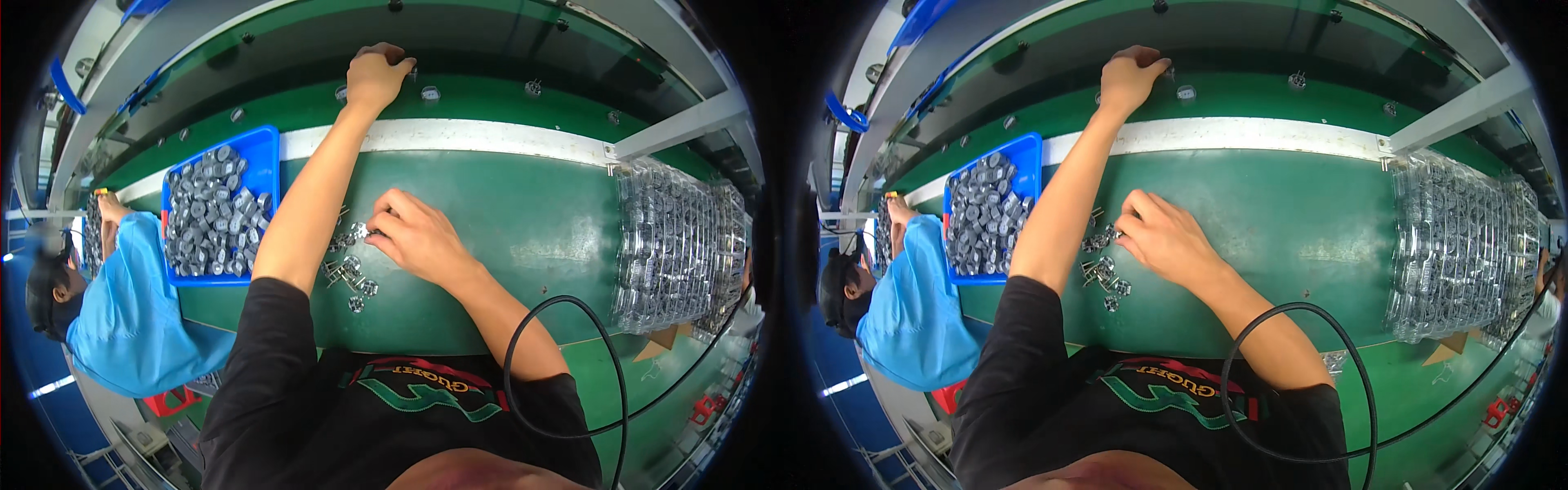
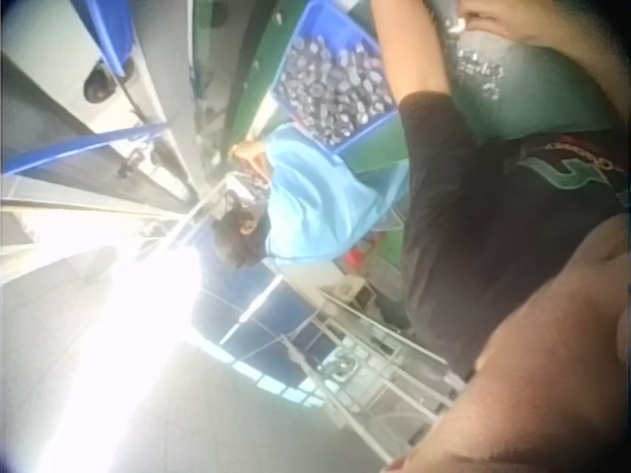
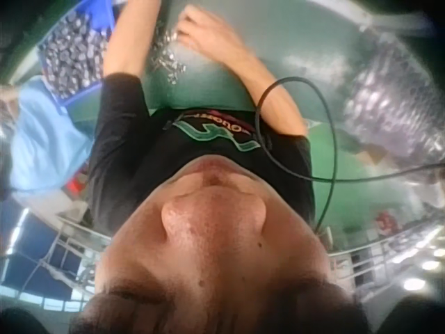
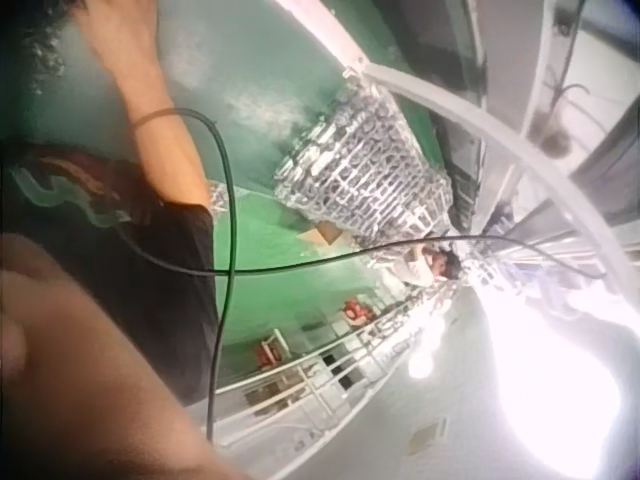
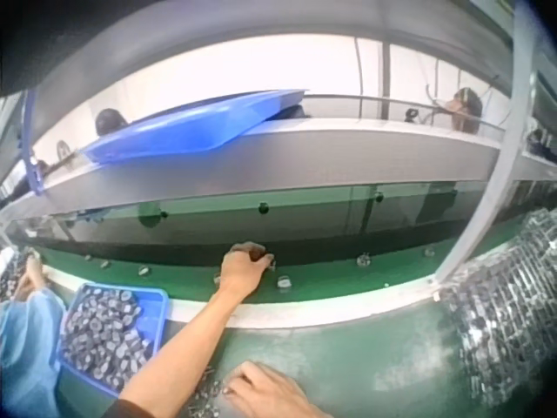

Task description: Manually assemble small metal brackets and contact elements into circular plastic housings on a conveyor belt.

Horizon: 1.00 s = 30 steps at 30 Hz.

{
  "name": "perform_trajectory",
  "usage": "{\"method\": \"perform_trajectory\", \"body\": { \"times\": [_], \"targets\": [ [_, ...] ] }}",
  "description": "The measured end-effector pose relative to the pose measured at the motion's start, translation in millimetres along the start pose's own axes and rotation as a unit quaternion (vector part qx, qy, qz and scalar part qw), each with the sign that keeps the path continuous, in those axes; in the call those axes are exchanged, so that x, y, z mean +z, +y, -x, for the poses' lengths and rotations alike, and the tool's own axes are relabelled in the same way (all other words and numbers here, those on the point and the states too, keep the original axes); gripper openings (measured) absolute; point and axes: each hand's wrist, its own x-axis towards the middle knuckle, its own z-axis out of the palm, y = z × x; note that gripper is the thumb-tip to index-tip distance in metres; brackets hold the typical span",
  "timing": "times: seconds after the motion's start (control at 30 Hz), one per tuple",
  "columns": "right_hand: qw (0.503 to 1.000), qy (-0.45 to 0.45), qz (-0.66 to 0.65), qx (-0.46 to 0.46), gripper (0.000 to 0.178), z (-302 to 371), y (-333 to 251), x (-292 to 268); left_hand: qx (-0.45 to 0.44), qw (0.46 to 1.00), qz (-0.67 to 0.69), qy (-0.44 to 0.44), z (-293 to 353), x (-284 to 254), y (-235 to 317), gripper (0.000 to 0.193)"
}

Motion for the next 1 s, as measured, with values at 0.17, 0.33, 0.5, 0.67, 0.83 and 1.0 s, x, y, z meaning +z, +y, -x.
{"method": "perform_trajectory", "body": {
  "times": [0.17, 0.33, 0.5, 0.67, 0.83, 1.0],
  "targets": [
    [0.986, 0.074, -0.12, 0.093, 0.013, -3, 16, -17, 0.215, 0.972, -0.042, -0.09, 27, -1, 12, 0.036],
    [0.89, 0.205, -0.346, 0.213, 0.012, -10, 26, -35, 0.199, 0.97, -0.06, -0.129, 33, 0, 21, 0.033],
    [0.903, 0.294, -0.272, 0.158, 0.012, -12, 24, -42, 0.082, 0.975, 0.089, -0.184, 77, -56, 50, 0.036],
    [0.944, 0.282, -0.105, 0.135, 0.01, -10, 18, -40, -0.03, 0.932, 0.291, -0.215, 135, -84, 34, 0.037],
    [0.959, 0.256, -0.06, 0.104, 0.01, -12, 17, -40, -0.011, 0.916, 0.321, -0.241, 150, -85, 26, 0.04],
    [0.966, 0.239, -0.036, 0.093, 0.011, -11, 19, -36, -0.012, 0.912, 0.339, -0.231, 158, -80, 28, 0.038]
  ]
}}
